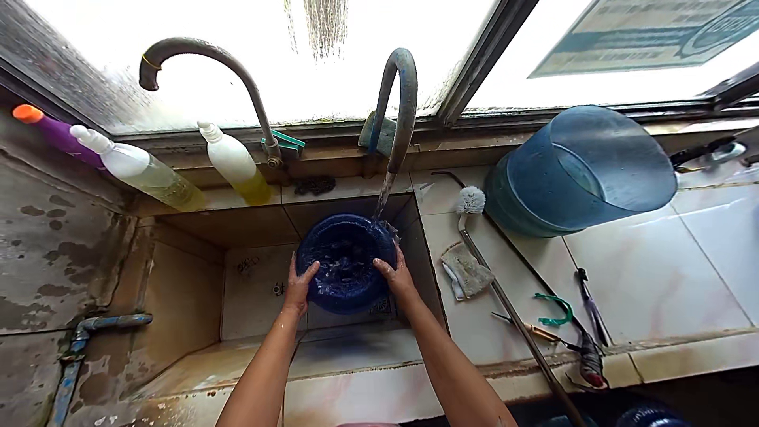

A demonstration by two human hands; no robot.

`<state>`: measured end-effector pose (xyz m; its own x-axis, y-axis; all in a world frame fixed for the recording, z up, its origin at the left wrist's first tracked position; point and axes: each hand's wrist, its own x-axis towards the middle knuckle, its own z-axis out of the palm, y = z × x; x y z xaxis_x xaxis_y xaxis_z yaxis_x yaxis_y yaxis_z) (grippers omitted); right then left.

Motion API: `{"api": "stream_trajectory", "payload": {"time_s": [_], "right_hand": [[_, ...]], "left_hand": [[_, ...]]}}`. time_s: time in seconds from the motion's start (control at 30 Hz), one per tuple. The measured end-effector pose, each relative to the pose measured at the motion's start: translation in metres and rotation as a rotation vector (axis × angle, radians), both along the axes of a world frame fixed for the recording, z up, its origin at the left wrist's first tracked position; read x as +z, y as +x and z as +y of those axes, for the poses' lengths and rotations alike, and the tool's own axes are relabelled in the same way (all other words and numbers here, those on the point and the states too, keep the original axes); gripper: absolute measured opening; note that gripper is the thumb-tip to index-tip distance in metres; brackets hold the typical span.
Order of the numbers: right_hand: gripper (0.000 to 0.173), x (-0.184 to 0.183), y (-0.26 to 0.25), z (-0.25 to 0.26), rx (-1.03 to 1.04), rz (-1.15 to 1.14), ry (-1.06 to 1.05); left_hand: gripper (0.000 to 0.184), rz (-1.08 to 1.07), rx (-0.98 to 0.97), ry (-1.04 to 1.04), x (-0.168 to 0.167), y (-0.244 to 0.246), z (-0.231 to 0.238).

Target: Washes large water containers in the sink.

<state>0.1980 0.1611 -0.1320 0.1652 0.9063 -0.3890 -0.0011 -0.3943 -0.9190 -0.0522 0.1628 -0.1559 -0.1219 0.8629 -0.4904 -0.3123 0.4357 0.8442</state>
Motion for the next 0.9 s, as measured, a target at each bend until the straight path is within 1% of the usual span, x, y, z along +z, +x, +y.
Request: {"api": "stream_trajectory", "payload": {"time_s": [0.07,0.13,0.17,0.2,0.23,0.27,0.3,0.33,0.37,0.4,0.43,0.47,0.5,0.53,0.57,0.6,0.63,0.67,0.7,0.73,0.77,0.8,0.83,0.9], "right_hand": [[0.107,0.026,-0.017,-0.008,0.075,-0.103,0.135],[0.097,0.060,-0.037,-0.027,0.218,-0.180,0.423],[0.089,0.077,-0.043,-0.035,0.300,-0.198,0.588],[0.083,0.091,-0.045,-0.039,0.352,-0.226,0.714],[0.077,0.096,-0.041,-0.039,0.317,-0.272,0.782],[0.068,0.088,-0.032,-0.034,0.178,-0.287,0.782],[0.060,0.072,-0.018,-0.025,0.000,-0.240,0.697],[0.058,0.055,-0.003,-0.013,-0.144,-0.129,0.518],[0.055,0.041,0.009,0.001,-0.245,0.068,0.319],[0.052,0.032,0.014,0.015,-0.320,0.313,0.162],[0.052,0.031,0.011,0.027,-0.388,0.510,0.063],[0.054,0.031,0.005,0.037,-0.418,0.641,0.048],[0.054,0.034,-0.001,0.047,-0.436,0.723,0.066],[0.049,0.038,-0.007,0.055,-0.455,0.772,0.078],[0.039,0.041,-0.013,0.063,-0.466,0.786,0.086],[0.027,0.043,-0.019,0.071,-0.471,0.749,0.109],[0.024,0.043,-0.025,0.078,-0.453,0.678,0.152],[0.037,0.043,-0.030,0.081,-0.413,0.558,0.196],[0.052,0.041,-0.035,0.082,-0.339,0.408,0.232],[0.062,0.038,-0.039,0.083,-0.257,0.238,0.261],[0.068,0.033,-0.041,0.082,-0.161,0.058,0.276],[0.068,0.025,-0.042,0.081,-0.068,-0.108,0.268],[0.063,0.016,-0.042,0.080,0.020,-0.221,0.246],[0.055,0.009,-0.040,0.079,0.128,-0.335,0.206]], "left_hand": [[0.087,0.016,0.051,0.039,0.015,-0.020,-0.007],[0.073,-0.024,0.096,0.084,0.034,-0.054,-0.019],[0.065,-0.053,0.114,0.130,0.044,-0.074,-0.026],[0.050,-0.091,0.134,0.204,0.052,-0.093,-0.034],[0.034,-0.143,0.157,0.289,0.059,-0.110,-0.041],[0.024,-0.169,0.171,0.356,0.072,-0.120,-0.048],[0.022,-0.147,0.197,0.385,0.095,-0.122,-0.055],[0.024,-0.078,0.244,0.373,0.131,-0.111,-0.061],[0.030,0.024,0.204,0.368,0.169,-0.099,-0.068],[0.034,0.037,0.212,0.407,0.196,-0.084,-0.069],[0.037,-0.028,0.193,0.486,0.209,-0.077,-0.068],[0.040,-0.088,0.180,0.514,0.211,-0.073,-0.067],[0.043,-0.116,0.207,0.427,0.208,-0.073,-0.067],[0.046,-0.095,0.309,0.171,0.202,-0.076,-0.067],[0.043,-0.064,0.371,-0.090,0.181,-0.088,-0.063],[0.039,-0.093,0.410,-0.144,0.130,-0.111,-0.065],[0.039,-0.023,0.447,0.006,0.049,-0.134,-0.074],[0.047,-0.064,0.465,-0.051,0.001,-0.156,-0.076],[0.051,-0.112,0.519,-0.183,-0.020,-0.168,-0.073],[0.052,-0.144,0.589,-0.287,-0.026,-0.172,-0.068],[0.052,-0.155,0.628,-0.343,-0.026,-0.173,-0.066],[0.052,-0.154,0.640,-0.360,-0.024,-0.175,-0.067],[0.051,-0.144,0.638,-0.360,-0.024,-0.177,-0.069],[0.050,-0.122,0.615,-0.359,-0.026,-0.180,-0.074]]}}
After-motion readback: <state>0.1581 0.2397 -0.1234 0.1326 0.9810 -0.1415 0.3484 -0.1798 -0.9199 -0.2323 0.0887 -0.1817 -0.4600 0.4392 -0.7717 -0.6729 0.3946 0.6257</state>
